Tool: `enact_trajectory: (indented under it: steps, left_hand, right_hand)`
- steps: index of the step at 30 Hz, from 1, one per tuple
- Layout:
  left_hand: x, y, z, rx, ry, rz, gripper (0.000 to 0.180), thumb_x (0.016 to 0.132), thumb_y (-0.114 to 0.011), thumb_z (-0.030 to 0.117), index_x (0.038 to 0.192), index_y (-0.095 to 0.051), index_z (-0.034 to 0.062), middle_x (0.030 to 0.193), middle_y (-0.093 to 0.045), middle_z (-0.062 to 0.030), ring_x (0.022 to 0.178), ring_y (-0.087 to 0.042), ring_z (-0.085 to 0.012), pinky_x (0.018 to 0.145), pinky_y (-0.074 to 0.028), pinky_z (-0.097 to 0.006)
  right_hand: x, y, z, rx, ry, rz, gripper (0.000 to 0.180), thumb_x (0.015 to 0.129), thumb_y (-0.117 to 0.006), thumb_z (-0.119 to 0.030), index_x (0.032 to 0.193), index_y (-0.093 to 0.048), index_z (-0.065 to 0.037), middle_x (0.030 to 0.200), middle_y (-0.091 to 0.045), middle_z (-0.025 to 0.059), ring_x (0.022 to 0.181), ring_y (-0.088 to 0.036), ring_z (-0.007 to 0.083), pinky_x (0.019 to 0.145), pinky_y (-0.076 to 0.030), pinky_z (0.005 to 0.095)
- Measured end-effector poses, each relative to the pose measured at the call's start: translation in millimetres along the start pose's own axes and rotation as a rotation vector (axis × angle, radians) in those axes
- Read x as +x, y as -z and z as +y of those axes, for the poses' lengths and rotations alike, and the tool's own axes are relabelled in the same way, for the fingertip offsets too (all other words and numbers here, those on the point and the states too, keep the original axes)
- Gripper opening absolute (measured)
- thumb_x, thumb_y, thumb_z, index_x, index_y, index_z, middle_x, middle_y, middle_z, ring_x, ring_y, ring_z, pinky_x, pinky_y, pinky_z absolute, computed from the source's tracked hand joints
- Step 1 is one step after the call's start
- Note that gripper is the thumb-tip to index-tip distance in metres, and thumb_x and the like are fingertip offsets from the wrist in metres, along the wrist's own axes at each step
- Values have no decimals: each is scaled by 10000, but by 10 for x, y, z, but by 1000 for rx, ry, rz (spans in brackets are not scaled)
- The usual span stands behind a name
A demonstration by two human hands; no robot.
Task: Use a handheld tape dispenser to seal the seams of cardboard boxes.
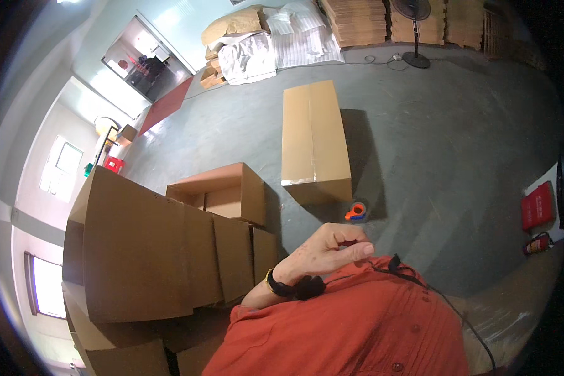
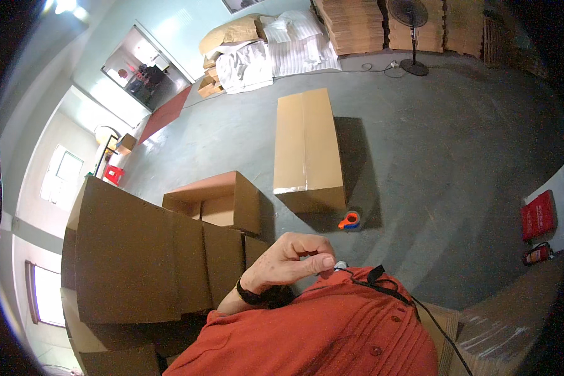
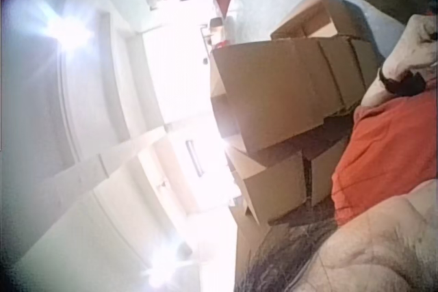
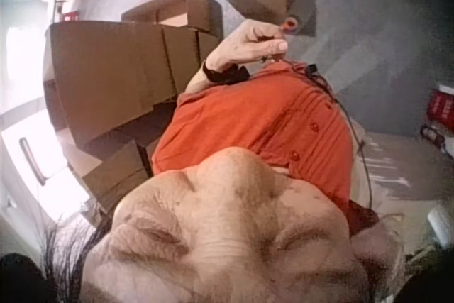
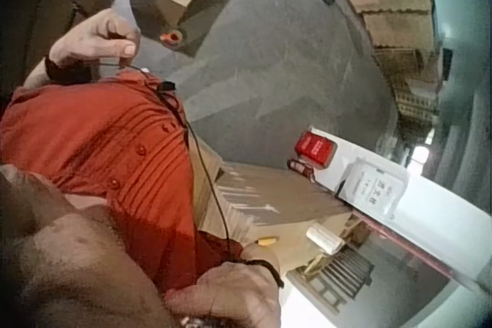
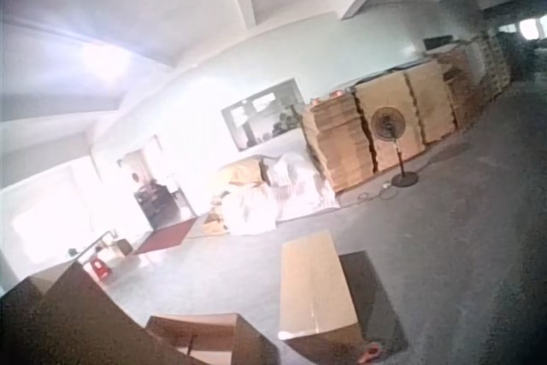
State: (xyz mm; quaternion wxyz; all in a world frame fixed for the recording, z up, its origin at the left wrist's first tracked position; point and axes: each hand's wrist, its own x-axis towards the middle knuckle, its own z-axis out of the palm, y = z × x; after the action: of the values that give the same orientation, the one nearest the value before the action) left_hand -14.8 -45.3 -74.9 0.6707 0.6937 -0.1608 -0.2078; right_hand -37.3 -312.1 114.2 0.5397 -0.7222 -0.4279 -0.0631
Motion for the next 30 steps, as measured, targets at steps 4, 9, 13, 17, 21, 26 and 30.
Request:
enact_trajectory:
  steps: [4, 9, 13, 17, 21, 26, 30]
  left_hand:
    - [14, 1, 0, -15, 17, -11, 309, 1036, -632, 262, 887, -667, -7, 797, -660, -24, 761, -607, -97, 691, -499, -271]
    - [73, 31, -14, -40, 21, -19, 321, 1036, -632, 276, 873, -666, 1, 791, -657, -16, 755, -603, -90, 675, -492, -264]
    - [49, 35, -29, -36, 5, -12, 322, 1034, -635, 281, 867, -666, 7, 793, -657, -14, 750, -600, -86, 670, -487, -257]
    - [43, 19, -79, -57, 10, -13, 326, 1034, -636, 283, 864, -663, 7, 794, -655, -13, 745, -593, -84, 664, -480, -258]
    - [36, 63, -149, -60, 7, -20, 351, 1037, -628, 314, 895, -669, -4, 777, -658, -6, 757, -610, -69, 693, -515, -266]
    - [13, 36, -103, -58, 36, 19, 291, 1033, -637, 245, 880, -673, 0, 781, -657, -8, 761, -596, -86, 692, -490, -263]
    - [-60, 252, 137, 4, -55, 136, 226, 1023, -627, 156, 863, -676, 5, 839, -682, -42, 790, -630, -114, 706, -504, -285]
  right_hand:
    - [14, -8, 36, -60, 2, -1, 206, 869, -747, -166, 986, -590, -100, 1059, -681, 152, 900, -677, 304, 815, -566, 433]
    - [34, -8, 109, -138, -2, -13, 199, 869, -739, -162, 990, -594, -98, 1073, -679, 150, 914, -675, 305, 826, -563, 433]
    - [42, 13, 141, -201, -1, -34, 194, 869, -732, -160, 993, -598, -96, 1084, -678, 149, 926, -673, 305, 835, -560, 434]
    - [21, 52, 161, -276, -6, -41, 189, 868, -726, -157, 996, -602, -94, 1095, -677, 147, 937, -671, 306, 844, -557, 434]
    - [17, 75, 162, -363, -17, -58, 185, 868, -719, -155, 999, -605, -92, 1106, -675, 146, 949, -669, 307, 853, -554, 434]
    - [-21, 132, 141, -472, -34, -83, 180, 868, -711, -152, 1003, -610, -90, 1119, -674, 144, 963, -667, 307, 864, -550, 434]
    - [-44, 150, 134, -553, -55, -106, 177, 868, -705, -149, 1006, -613, -88, 1130, -672, 143, 975, -665, 308, 872, -548, 435]
